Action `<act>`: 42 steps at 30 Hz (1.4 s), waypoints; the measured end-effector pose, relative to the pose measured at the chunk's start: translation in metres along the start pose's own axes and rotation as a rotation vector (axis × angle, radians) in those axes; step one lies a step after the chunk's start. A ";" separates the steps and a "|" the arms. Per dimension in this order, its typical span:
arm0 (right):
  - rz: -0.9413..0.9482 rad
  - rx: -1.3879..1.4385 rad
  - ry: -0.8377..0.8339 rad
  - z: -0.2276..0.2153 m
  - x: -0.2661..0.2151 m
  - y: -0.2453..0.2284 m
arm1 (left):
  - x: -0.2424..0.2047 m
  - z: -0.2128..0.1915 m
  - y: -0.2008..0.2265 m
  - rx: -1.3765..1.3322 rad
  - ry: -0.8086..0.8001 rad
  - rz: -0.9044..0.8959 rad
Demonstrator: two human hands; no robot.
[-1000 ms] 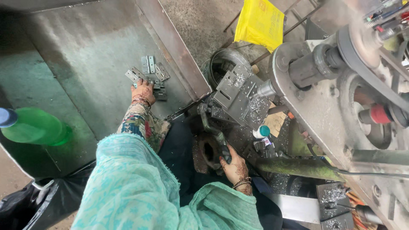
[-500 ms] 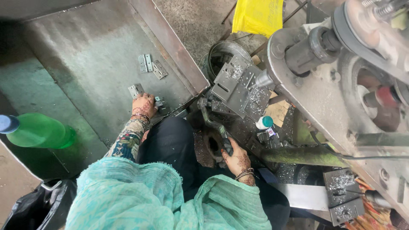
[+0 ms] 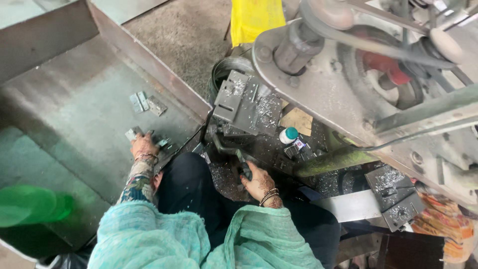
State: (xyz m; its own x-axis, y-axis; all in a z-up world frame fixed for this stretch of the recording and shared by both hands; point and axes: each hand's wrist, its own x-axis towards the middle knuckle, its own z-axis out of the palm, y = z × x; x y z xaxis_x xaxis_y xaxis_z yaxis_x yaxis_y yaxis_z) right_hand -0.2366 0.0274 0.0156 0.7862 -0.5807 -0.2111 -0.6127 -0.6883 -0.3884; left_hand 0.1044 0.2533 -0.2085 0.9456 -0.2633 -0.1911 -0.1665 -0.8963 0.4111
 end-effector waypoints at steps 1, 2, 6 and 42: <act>0.017 0.004 -0.010 -0.001 -0.001 -0.001 | 0.003 -0.007 -0.004 0.016 -0.043 -0.014; 0.033 0.009 -0.020 -0.003 -0.002 -0.002 | 0.006 -0.014 -0.006 -0.040 -0.059 -0.026; 0.061 0.046 -0.055 -0.008 -0.007 -0.007 | 0.006 -0.031 -0.013 -0.232 -0.062 -0.012; 0.147 -0.027 -0.206 -0.011 0.005 -0.006 | -0.084 -0.053 0.309 0.068 0.190 0.789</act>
State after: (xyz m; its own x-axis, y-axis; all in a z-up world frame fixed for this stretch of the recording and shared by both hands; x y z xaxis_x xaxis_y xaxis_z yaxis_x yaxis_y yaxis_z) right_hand -0.2301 0.0239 0.0263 0.6866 -0.5765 -0.4429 -0.7213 -0.6162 -0.3162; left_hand -0.0112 0.0177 -0.0185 0.5730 -0.7669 0.2892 -0.8145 -0.4934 0.3053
